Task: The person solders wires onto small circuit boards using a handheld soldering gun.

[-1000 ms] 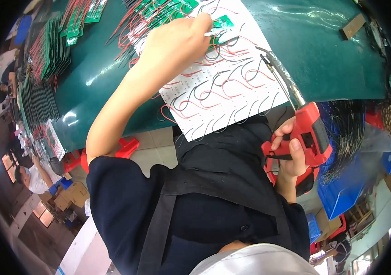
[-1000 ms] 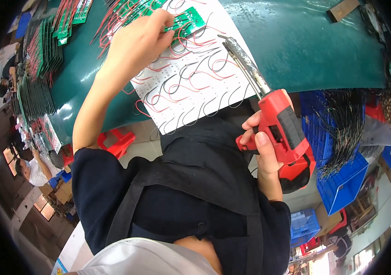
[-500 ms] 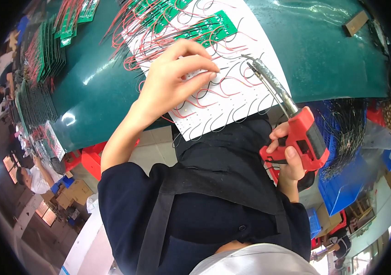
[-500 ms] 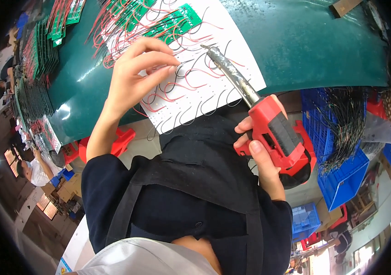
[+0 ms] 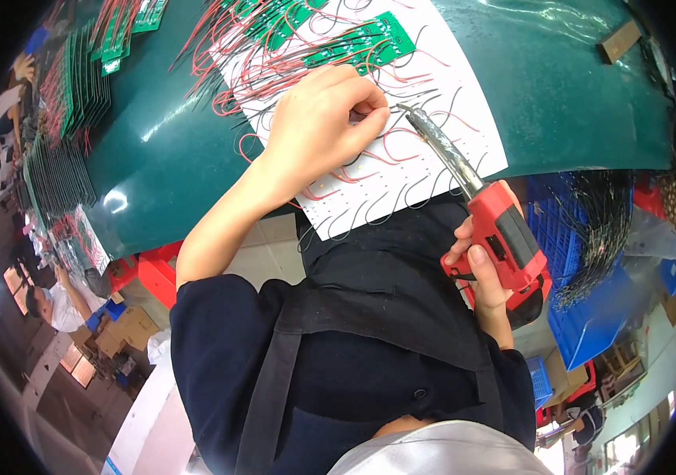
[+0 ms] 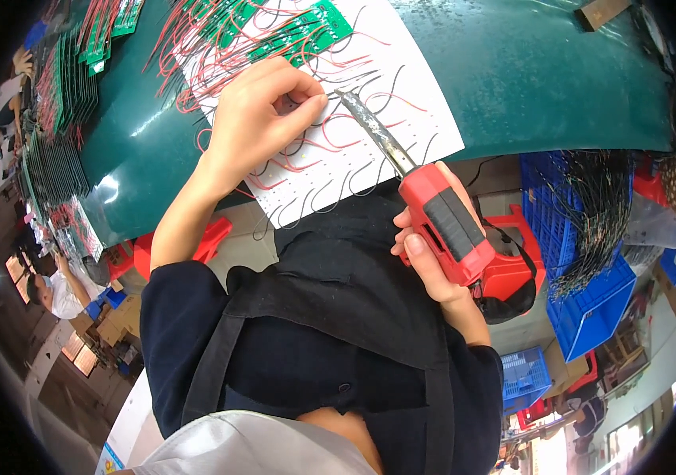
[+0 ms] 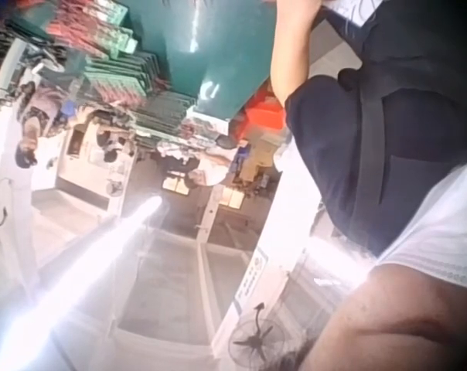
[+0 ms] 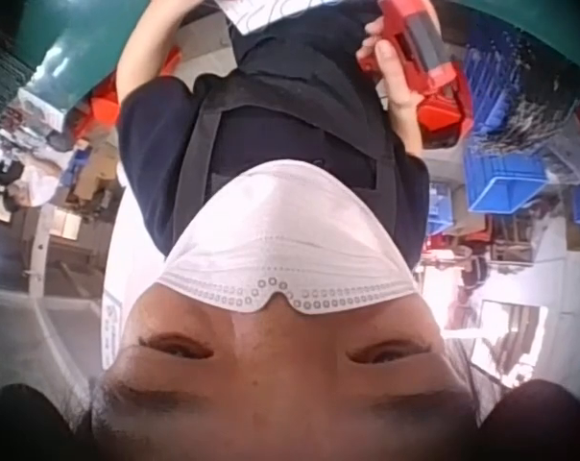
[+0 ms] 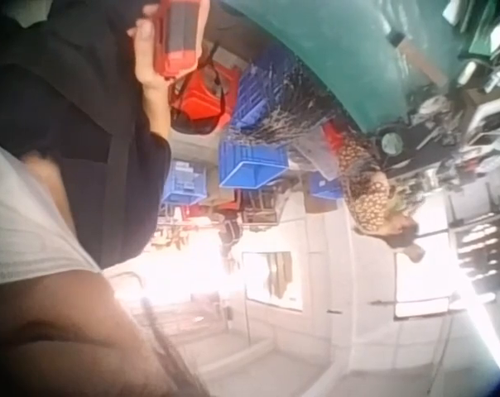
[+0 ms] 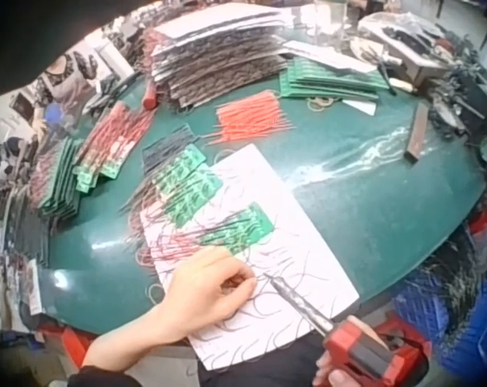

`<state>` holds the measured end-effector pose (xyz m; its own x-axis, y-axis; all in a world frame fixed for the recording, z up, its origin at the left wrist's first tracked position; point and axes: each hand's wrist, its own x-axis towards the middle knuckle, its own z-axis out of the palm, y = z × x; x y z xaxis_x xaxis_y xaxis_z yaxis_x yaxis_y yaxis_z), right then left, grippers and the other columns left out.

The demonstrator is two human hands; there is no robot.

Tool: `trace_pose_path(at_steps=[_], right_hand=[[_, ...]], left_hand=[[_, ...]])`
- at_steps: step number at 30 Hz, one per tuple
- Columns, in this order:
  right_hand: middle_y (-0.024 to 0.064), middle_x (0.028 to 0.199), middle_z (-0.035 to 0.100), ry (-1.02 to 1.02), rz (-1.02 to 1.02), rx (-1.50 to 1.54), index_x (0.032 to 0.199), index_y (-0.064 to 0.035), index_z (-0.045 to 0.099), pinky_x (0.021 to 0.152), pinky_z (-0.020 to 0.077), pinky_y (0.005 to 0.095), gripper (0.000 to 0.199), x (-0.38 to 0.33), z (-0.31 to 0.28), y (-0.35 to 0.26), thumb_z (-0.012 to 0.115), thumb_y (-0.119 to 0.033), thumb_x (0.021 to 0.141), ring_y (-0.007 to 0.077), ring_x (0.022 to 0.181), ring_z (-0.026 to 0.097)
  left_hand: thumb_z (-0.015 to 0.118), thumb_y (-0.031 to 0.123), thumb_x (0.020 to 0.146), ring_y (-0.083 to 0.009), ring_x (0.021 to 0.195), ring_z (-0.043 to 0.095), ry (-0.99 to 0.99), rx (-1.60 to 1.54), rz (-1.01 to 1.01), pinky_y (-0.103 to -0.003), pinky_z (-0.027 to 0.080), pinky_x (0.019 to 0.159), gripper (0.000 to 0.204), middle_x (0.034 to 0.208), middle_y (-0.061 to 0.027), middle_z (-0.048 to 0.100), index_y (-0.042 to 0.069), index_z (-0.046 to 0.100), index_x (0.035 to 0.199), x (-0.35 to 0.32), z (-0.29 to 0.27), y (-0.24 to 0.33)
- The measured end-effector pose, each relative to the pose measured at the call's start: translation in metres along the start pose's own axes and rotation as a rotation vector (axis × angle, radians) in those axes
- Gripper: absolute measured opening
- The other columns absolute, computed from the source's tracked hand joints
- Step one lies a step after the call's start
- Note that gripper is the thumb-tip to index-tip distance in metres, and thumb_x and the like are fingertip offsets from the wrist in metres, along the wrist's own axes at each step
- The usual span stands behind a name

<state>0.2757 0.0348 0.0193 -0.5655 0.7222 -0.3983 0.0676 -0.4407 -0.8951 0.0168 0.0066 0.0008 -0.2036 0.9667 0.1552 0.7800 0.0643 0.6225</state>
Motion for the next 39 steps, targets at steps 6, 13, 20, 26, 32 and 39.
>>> trace_pose_path(at_steps=[6, 13, 20, 26, 32, 39], right_hand=[[0.0131, 0.091, 0.057, -0.002, -0.019, -0.038, 0.124, 0.007, 0.04, 0.058, 0.0522, 0.0277, 0.051, 0.001, -0.004, -0.001, 0.057, -0.013, 0.081, 0.0141, 0.066, 0.058], [0.0146, 0.085, 0.057, 0.036, -0.015, -0.031, 0.124, 0.0081, 0.04, 0.055, 0.0499, 0.0277, 0.055, -0.001, 0.001, -0.002, 0.059, -0.015, 0.078, 0.0173, 0.062, 0.056], [0.0175, 0.082, 0.055, 0.121, -0.184, 0.065, 0.104, 0.0092, 0.049, 0.05, 0.0473, 0.0264, 0.042, 0.001, 0.007, 0.001, 0.059, -0.022, 0.077, 0.018, 0.059, 0.054], [0.0177, 0.084, 0.054, 0.087, -0.18, 0.05, 0.098, 0.0087, 0.051, 0.05, 0.0473, 0.0254, 0.036, 0.001, 0.009, 0.002, 0.055, -0.022, 0.078, 0.0177, 0.062, 0.054], [0.0174, 0.085, 0.054, 0.07, -0.169, 0.049, 0.1, 0.0086, 0.051, 0.051, 0.0476, 0.0248, 0.037, 0.001, 0.006, -0.001, 0.054, -0.022, 0.079, 0.0173, 0.065, 0.054], [0.0178, 0.085, 0.054, 0.064, -0.172, 0.049, 0.099, 0.0086, 0.051, 0.051, 0.0478, 0.0248, 0.037, -0.001, 0.009, 0.001, 0.056, -0.022, 0.078, 0.0174, 0.064, 0.054]], left_hand=[[0.068, 0.011, 0.073, -0.0166, 0.062, 0.058, -0.05, 0.037, -0.023, -0.028, 0.046, 0.056, 0.008, 0.067, -0.0038, 0.057, 0.005, 0.063, 0.073, 0.008, -0.001, 0.004], [0.066, 0.012, 0.073, -0.0174, 0.063, 0.06, -0.116, 0.047, -0.1, -0.029, 0.047, 0.057, 0.009, 0.068, -0.0055, 0.058, 0.004, 0.063, 0.074, 0.01, -0.006, 0.005], [0.066, 0.013, 0.073, -0.0184, 0.065, 0.06, -0.145, 0.042, -0.143, -0.03, 0.048, 0.059, 0.009, 0.068, -0.0054, 0.058, 0.004, 0.063, 0.075, 0.003, -0.011, 0.005], [0.06, 0.017, 0.08, -0.0275, 0.078, 0.059, -0.107, 0.128, 0.002, -0.038, 0.049, 0.067, 0.01, 0.079, -0.0084, 0.059, 0.007, 0.062, 0.081, 0.001, -0.033, -0.004], [0.062, 0.016, 0.078, -0.0251, 0.076, 0.058, -0.015, 0.195, -0.085, -0.037, 0.047, 0.064, 0.01, 0.075, -0.0074, 0.057, 0.006, 0.061, 0.078, 0.016, -0.04, -0.03], [0.063, 0.014, 0.079, -0.0166, 0.066, 0.057, -0.106, 0.285, -0.04, -0.029, 0.046, 0.06, 0.01, 0.075, -0.0049, 0.055, 0.005, 0.06, 0.081, 0.027, -0.042, -0.036]])
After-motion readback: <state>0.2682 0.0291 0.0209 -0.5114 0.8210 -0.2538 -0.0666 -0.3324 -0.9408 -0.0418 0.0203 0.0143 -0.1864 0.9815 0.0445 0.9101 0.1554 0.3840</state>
